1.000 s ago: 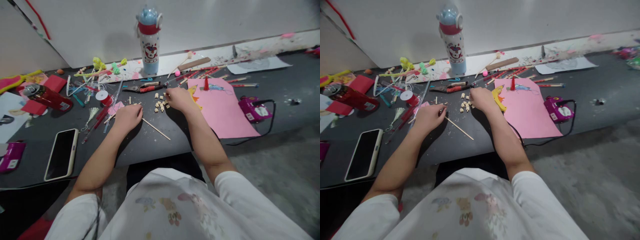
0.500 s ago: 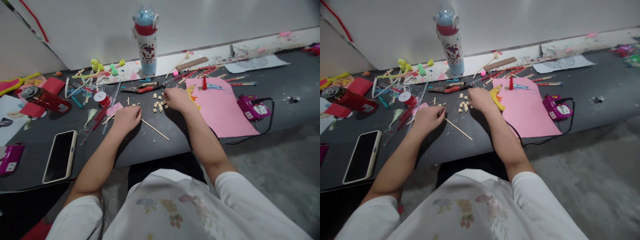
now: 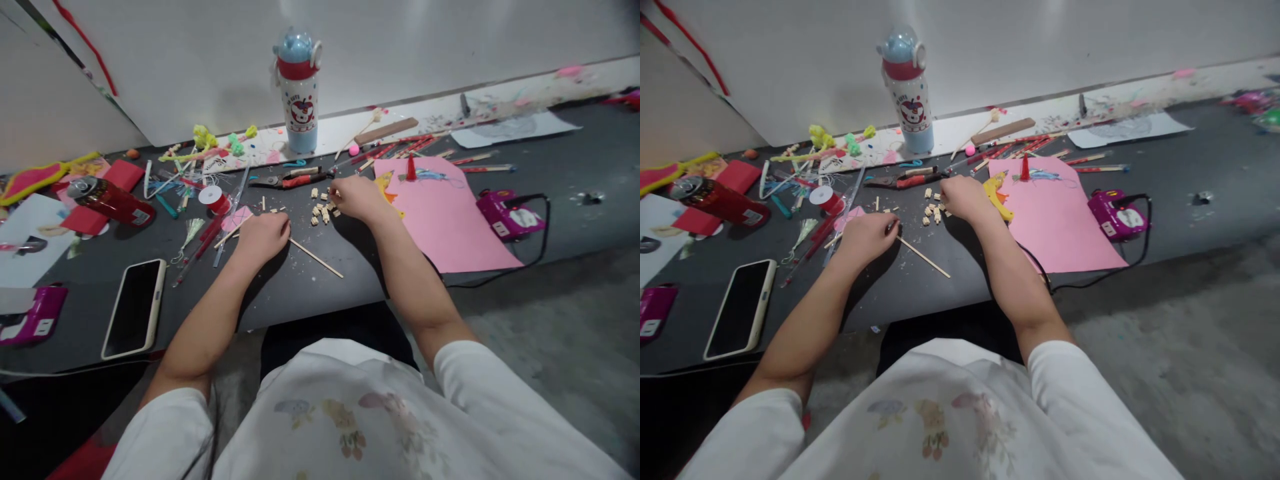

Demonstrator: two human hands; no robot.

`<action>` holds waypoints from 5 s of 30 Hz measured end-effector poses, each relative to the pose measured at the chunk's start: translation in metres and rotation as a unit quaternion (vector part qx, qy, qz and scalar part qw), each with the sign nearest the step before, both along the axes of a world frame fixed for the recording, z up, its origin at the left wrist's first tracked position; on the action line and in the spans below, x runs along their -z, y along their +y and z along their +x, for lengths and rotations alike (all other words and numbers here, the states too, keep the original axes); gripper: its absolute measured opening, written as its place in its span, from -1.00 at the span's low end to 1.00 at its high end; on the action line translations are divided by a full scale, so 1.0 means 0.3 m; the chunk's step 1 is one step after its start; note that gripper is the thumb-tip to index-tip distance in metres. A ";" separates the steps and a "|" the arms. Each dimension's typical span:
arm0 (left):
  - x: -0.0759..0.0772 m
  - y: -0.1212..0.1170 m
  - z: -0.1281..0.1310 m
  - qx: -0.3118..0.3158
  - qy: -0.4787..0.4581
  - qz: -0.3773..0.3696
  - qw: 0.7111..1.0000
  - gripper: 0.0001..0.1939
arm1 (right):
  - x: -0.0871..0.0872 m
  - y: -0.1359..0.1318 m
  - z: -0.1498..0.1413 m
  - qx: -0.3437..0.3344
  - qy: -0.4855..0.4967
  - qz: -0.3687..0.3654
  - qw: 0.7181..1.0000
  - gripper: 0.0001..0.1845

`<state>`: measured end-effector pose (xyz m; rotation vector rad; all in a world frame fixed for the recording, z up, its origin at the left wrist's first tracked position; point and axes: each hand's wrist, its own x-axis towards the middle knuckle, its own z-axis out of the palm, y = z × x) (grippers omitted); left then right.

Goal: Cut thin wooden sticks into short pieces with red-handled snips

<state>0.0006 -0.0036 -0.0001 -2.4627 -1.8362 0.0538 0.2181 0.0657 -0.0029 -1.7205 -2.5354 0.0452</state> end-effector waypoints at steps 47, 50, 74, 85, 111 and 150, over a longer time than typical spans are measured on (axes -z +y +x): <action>0.007 0.007 0.002 0.017 0.005 -0.019 1.000 -0.63 | -0.005 -0.005 -0.004 0.007 0.007 0.001 1.000 -0.71; 0.010 0.010 0.004 0.013 0.012 -0.029 0.999 -0.62 | -0.006 -0.002 -0.002 0.017 0.007 -0.008 1.000 -0.70; 0.000 0.008 0.000 0.018 -0.024 -0.019 0.999 -0.62 | 0.006 -0.009 -0.015 -0.033 0.054 -0.023 0.998 -0.70; -0.001 -0.002 0.012 0.031 -0.018 -0.035 0.999 -0.60 | -0.020 -0.038 -0.029 -0.152 0.089 -0.068 0.982 -0.72; 0.002 -0.005 0.012 0.035 -0.013 -0.050 0.998 -0.62 | 0.018 -0.035 -0.053 -0.113 0.048 -0.053 0.991 -0.61; -0.003 -0.005 0.013 0.043 -0.021 -0.068 0.997 -0.61 | -0.004 -0.005 0.011 -0.051 0.080 -0.066 0.993 -0.64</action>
